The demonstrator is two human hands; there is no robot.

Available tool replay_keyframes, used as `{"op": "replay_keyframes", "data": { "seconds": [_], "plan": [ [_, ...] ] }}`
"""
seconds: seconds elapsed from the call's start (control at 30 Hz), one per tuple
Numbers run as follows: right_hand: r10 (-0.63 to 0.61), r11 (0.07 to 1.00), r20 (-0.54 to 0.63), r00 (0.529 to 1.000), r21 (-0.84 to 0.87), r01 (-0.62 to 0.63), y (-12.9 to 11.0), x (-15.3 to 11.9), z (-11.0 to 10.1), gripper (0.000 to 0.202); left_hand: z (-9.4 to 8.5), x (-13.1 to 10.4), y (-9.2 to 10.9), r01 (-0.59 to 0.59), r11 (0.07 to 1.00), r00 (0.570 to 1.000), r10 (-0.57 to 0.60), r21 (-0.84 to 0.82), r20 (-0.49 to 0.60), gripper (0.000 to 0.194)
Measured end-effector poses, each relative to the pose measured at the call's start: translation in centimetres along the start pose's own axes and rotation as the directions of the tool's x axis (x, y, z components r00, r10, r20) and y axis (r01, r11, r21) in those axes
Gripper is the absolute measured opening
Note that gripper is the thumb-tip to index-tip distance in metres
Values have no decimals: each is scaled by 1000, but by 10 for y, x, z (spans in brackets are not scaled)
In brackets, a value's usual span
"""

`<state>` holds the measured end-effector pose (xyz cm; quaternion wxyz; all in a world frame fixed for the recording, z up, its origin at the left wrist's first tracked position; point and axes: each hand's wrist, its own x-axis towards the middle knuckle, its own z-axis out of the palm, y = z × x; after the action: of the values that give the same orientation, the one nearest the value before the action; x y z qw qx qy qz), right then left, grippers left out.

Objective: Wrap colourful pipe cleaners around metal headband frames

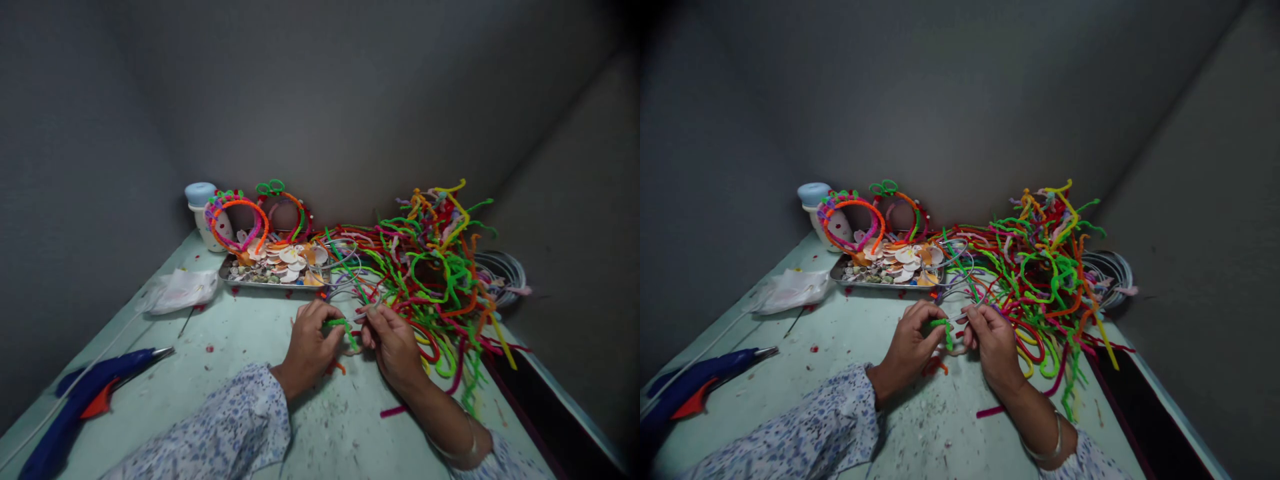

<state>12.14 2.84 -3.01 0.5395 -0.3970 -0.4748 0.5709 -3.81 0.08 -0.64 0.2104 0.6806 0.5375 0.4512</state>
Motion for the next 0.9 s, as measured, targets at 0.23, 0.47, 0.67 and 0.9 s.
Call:
{"op": "replay_keyframes", "data": {
  "seconds": [0.23, 0.47, 0.67, 0.9],
  "plan": [
    [-6, 1000, -4, 1000, 2, 6, -1, 0, 1, 29, 0, -1, -2, -6, 1000, 1000, 7, -20, 15, 6],
    [-8, 1000, -7, 1000, 18, 8, -1, -1, 1, 28, 0, -1, 0, -10, 998, 1000, 11, -61, 13, 6],
    [-12, 1000, 1, 1000, 19, 12, -1, -1, 0, 28, -2, 0, 0, -18, 997, 1000, 19, -72, 12, 5],
    [0, 1000, 14, 1000, 21, 0, 0, -1, 0, 27, -1, -1, 1, -14, 996, 1000, 16, -89, 19, 6]
  ]
}}
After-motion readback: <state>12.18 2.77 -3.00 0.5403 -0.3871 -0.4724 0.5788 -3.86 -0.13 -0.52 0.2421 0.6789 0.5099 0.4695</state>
